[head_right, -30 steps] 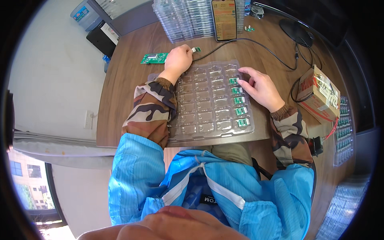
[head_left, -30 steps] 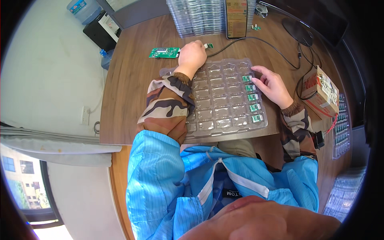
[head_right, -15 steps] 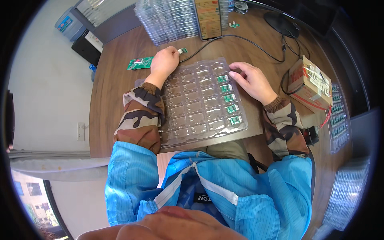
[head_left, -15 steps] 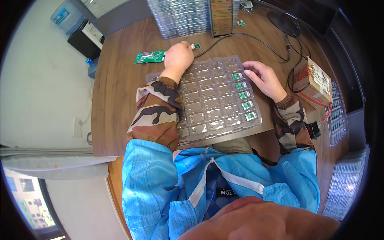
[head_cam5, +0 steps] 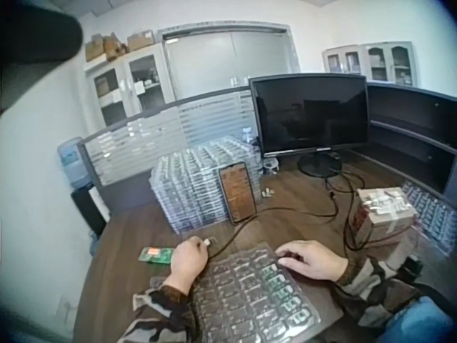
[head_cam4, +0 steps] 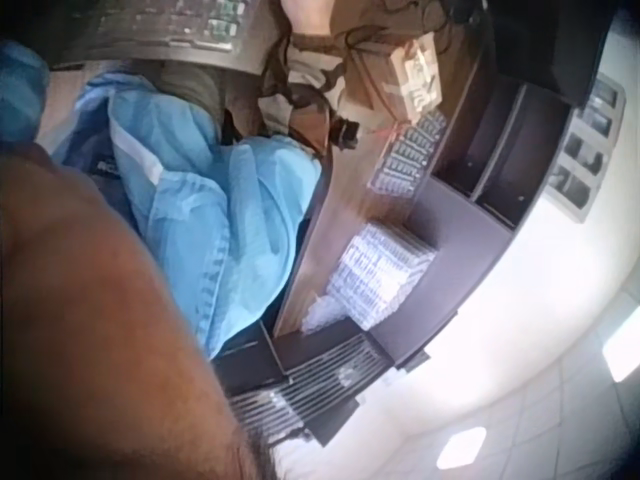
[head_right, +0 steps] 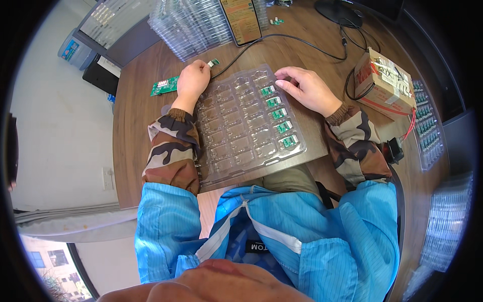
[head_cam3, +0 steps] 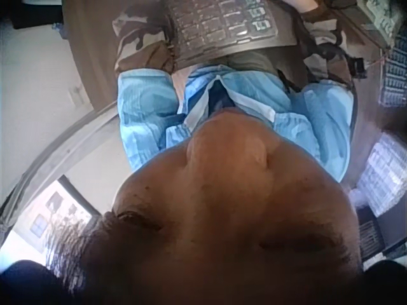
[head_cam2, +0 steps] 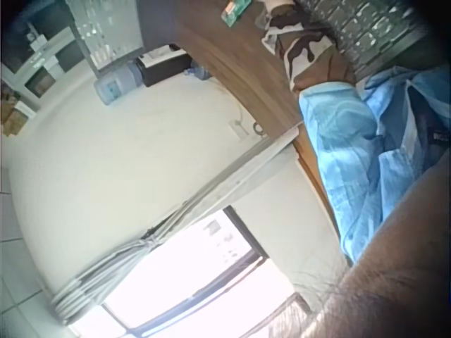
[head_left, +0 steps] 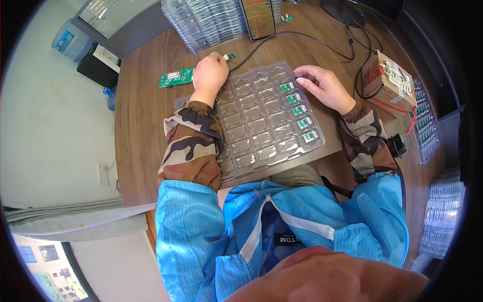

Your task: Picking up small electronic components and placing them into specific slots in a plastic tray.

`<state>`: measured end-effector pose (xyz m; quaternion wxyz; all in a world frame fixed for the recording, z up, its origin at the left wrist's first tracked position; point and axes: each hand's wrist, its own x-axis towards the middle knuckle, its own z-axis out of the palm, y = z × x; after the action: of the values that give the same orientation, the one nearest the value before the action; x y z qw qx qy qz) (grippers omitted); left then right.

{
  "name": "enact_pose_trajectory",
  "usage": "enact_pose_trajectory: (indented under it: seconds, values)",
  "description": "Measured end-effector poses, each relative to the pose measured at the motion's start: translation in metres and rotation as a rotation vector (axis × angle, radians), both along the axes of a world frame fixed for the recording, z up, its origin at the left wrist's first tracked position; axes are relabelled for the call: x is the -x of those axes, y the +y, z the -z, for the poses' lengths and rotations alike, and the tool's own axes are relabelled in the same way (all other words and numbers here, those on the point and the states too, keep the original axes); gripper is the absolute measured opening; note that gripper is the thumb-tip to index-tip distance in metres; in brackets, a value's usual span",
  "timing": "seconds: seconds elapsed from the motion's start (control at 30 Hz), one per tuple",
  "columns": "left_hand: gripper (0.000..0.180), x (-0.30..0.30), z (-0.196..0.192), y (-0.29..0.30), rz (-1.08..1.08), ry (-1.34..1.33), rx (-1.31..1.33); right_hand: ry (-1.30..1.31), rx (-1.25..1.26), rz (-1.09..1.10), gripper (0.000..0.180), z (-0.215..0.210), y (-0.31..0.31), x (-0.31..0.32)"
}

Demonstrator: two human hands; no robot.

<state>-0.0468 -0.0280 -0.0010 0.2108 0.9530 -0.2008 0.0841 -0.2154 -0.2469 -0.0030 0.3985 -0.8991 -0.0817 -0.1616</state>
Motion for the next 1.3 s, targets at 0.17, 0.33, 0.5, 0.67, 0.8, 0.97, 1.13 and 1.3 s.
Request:
enact_pose_trajectory:
  seconds: [0.17,0.33,0.5,0.67,0.8,0.97,1.13,1.3]
  values:
    - [0.025,0.008,-0.005,-0.004,-0.002,-0.004,-0.021,-0.123,0.034,0.055,0.018,-0.009,0.001,0.018]
    - [0.024,0.005,-0.001,-0.003,0.001,-0.029,-0.014,-0.277,0.346,0.193,0.01,-0.023,0.01,0.099]
    - [0.025,0.008,-0.003,0.001,-0.012,-0.009,-0.02,-0.067,0.754,0.681,0.021,-0.04,-0.012,0.184]
    - [0.025,0.007,-0.005,0.004,0.002,-0.01,-0.014,0.145,1.064,0.844,0.038,-0.031,-0.03,0.215]
    - [0.025,0.006,-0.004,0.004,0.001,0.001,0.005,0.349,0.994,0.875,0.043,-0.014,-0.043,0.21]
    - [0.025,0.006,-0.001,0.004,0.002,0.0,0.008,0.427,1.059,0.905,0.03,-0.002,-0.057,0.201]
    - [0.025,0.006,-0.002,0.005,-0.002,0.01,0.013,0.46,1.041,0.931,0.03,0.0,-0.062,0.199]
    - [0.025,0.006,-0.001,0.007,0.001,0.006,0.021,0.345,0.932,0.915,0.03,0.001,-0.064,0.201]
